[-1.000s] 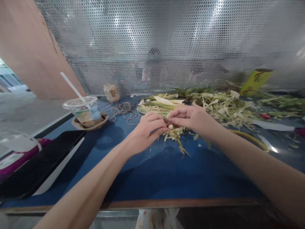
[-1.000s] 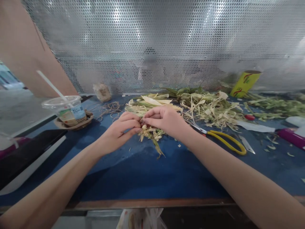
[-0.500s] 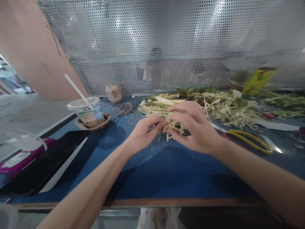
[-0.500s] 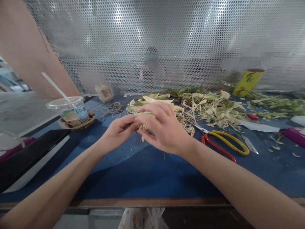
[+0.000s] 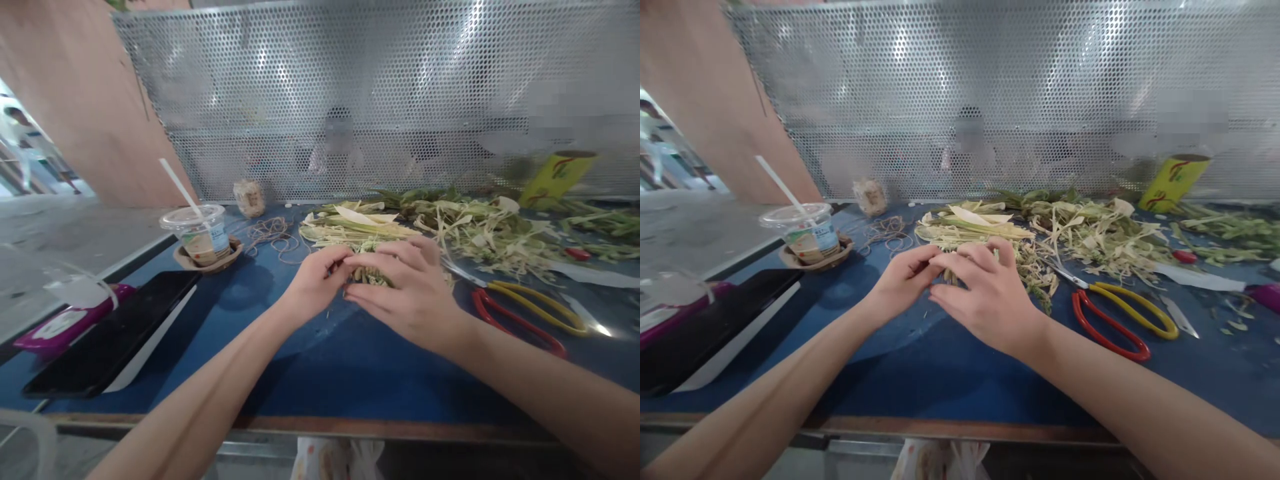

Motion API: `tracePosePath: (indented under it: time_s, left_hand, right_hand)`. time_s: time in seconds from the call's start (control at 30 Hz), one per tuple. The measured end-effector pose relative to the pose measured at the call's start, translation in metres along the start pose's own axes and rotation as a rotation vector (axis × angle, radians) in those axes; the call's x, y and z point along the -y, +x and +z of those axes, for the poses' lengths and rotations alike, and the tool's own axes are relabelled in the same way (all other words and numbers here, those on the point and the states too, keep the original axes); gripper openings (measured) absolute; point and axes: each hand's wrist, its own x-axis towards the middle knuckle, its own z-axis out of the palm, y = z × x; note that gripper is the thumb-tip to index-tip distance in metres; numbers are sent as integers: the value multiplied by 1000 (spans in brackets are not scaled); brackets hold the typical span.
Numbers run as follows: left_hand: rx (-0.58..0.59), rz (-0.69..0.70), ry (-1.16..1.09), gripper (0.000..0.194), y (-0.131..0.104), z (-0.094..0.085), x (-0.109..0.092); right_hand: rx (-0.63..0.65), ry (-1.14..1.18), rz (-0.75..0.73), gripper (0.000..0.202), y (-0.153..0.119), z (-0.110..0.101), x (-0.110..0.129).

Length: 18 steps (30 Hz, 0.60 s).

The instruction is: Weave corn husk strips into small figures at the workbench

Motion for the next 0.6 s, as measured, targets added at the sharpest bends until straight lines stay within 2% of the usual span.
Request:
tracePosePath:
  time_s: [0.17, 0.27, 0.4, 0.5, 0.6]
  left_hand:
    - [-62, 78, 65, 23, 1, 0, 0]
    - [-81, 137, 123, 24, -1, 2, 1]
    - [-59, 249, 208, 25, -3, 5, -3]
    - [-51, 362, 256, 18, -3, 6, -5]
    - [-55, 425, 346, 17, -3, 7, -7]
  right_hand:
    - [-11, 267, 147, 10, 5, -5, -12]
    - [-27, 435, 338, 11, 7, -5, -18]
    - [35, 642, 630, 11, 8, -2, -21]
    - [73, 812, 757, 10, 9, -1, -22]
    - [170, 955, 881, 12, 9, -2, -24]
